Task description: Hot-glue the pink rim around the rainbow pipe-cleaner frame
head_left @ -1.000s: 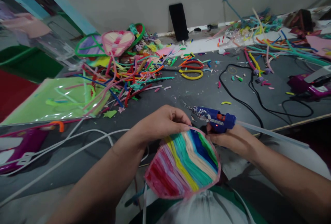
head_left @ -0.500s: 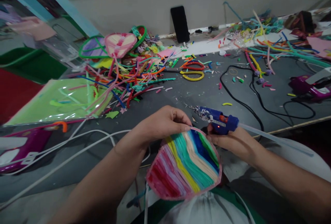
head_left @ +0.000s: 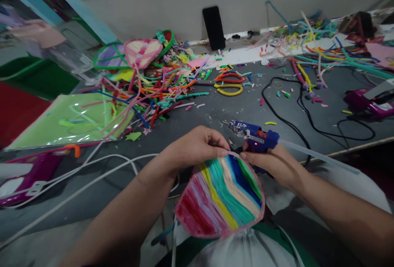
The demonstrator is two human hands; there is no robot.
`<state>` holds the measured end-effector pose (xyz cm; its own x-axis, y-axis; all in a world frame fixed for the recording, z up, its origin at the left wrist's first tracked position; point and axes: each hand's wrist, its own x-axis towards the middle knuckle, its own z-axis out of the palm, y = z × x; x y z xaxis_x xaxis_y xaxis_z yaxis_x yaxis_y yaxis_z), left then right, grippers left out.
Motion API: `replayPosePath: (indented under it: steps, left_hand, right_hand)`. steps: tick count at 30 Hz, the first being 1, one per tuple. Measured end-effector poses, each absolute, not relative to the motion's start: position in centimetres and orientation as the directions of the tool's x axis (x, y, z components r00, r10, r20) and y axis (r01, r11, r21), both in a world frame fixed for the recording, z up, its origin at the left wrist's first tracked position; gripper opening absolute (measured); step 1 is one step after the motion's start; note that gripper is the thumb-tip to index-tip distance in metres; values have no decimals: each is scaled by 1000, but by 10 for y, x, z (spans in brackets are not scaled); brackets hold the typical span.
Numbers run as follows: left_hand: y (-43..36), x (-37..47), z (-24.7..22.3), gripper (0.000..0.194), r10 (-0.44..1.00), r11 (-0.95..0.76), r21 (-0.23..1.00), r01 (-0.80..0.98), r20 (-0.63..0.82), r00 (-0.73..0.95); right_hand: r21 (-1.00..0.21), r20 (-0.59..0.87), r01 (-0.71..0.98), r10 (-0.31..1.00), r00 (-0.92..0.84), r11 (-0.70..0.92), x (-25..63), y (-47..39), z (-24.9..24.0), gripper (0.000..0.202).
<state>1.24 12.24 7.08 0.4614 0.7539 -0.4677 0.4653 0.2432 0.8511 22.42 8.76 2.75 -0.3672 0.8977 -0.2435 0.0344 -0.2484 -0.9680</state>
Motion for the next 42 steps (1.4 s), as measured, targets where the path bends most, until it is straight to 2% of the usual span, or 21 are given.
replayPosePath:
  steps: [7,19,30,42]
  left_hand:
    - [122,13,69,19,746,240,855,461,-466,476]
    - [124,14,68,21,740,244,855,458,-469,481]
    - [123,13,69,19,742,246,855,456,-469,479]
    - [123,15,71,19,751,249,837,487,-484,448]
  right_hand:
    - [-971,-239,70,901,-363,-229,219,90,34,19]
    - [-956,-290,67,887,-359,-286,217,88,36,16]
    - [-967,-254,101,900,-354,-233,218,89,30,20]
    - [-965,-253,40,886,-390,-258,219,90,31,21]
